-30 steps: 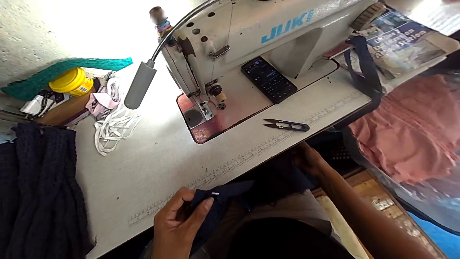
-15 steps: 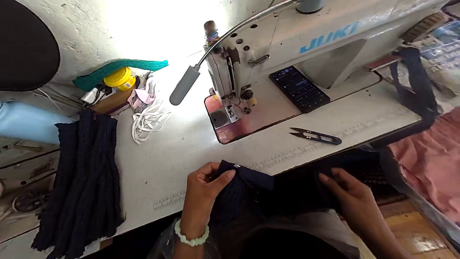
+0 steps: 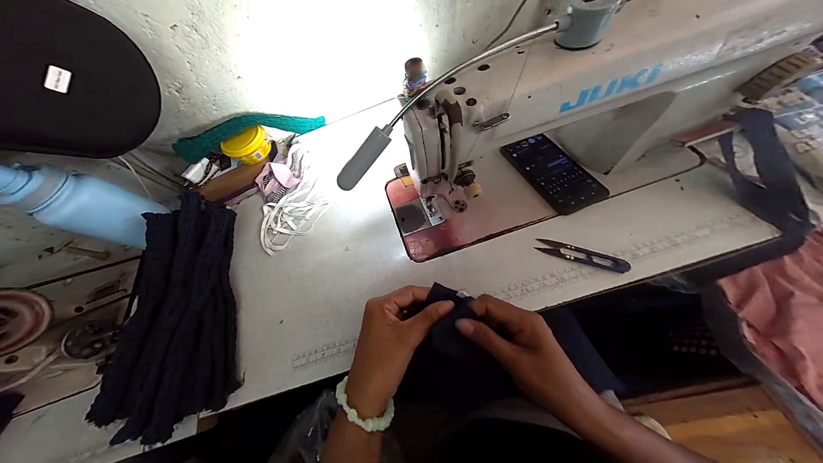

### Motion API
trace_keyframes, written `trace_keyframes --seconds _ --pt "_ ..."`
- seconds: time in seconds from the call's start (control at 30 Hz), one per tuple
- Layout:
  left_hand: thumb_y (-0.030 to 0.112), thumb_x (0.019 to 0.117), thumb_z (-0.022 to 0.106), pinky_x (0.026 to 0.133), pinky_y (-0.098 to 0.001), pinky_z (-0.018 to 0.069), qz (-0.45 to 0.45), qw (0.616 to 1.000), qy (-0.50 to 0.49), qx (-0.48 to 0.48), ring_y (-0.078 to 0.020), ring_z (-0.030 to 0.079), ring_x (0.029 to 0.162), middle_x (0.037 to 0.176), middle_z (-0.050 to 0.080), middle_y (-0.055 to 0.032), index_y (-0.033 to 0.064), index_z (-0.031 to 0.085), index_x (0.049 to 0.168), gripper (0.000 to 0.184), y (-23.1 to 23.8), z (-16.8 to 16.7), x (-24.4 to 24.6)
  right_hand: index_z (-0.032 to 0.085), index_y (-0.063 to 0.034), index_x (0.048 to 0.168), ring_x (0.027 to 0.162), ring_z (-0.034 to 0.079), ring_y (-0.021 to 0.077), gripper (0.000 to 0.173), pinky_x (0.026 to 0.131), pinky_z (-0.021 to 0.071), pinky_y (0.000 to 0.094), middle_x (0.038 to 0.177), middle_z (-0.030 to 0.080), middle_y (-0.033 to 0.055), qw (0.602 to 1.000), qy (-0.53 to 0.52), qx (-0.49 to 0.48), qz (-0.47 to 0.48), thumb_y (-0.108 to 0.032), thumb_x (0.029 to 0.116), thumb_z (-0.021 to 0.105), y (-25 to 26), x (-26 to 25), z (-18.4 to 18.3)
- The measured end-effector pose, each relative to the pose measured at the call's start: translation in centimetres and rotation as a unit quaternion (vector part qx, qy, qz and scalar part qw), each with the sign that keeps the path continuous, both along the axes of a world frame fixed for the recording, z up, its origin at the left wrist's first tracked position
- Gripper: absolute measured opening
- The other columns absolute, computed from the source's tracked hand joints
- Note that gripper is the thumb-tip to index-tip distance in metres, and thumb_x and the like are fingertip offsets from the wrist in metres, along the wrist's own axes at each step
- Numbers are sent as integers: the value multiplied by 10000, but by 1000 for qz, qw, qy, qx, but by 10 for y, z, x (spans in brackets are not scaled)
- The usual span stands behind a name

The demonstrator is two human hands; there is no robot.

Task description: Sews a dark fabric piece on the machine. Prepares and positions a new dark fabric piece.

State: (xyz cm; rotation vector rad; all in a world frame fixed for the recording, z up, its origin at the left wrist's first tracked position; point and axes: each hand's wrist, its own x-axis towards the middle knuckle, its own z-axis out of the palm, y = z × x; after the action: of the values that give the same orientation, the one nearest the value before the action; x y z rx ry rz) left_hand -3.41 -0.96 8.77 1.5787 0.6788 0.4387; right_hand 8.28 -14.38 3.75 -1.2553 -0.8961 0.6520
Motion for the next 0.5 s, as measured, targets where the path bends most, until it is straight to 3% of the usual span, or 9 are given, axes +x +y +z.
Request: trace_keyframes --seconds 0.13,0.23,0.33,0.4,0.5 --pt "39 910 714 759 -180 585 -21 1000 0 -14 -1 698 785 847 746 38 39 761 949 61 3 -2 3 651 -51 1058 786 645 -79 120 714 530 91 871 714 -69 999 -27 29 -5 -158 1007 628 -2 2 -6" --pt "33 921 699 759 -165 579 -43 999 -1 -10 20 689 784 838 740 50 38 755 936 58 3 -2 7 666 -57 1086 980 645 -66 141 872 532 110 1051 713 -53 994 -59 93 19 -155 1042 575 0 9 -11" --pt "32 914 709 751 -184 582 -51 997 -6 -50 -5 691 775 831 742 30 33 760 935 54 6 -1 9 687 -71 1140 1065 646 -49 197 950 520 136 1147 725 -48 986 -74 136 59 -147 1067 520 2 15 -15" --pt "27 910 713 754 -185 582 -49 997 -4 -56 -4 692 775 830 742 30 33 760 938 54 6 -2 8 690 -67 1145 1037 654 -48 186 923 533 133 1124 727 -52 989 -56 127 53 -131 1055 540 2 15 -15" --pt "23 915 705 750 -172 578 -42 999 -3 -28 9 688 775 831 741 39 33 759 933 58 4 -3 8 647 -56 1088 845 673 -54 101 765 561 115 959 730 -66 997 -8 75 -6 -115 1015 609 5 9 -11"
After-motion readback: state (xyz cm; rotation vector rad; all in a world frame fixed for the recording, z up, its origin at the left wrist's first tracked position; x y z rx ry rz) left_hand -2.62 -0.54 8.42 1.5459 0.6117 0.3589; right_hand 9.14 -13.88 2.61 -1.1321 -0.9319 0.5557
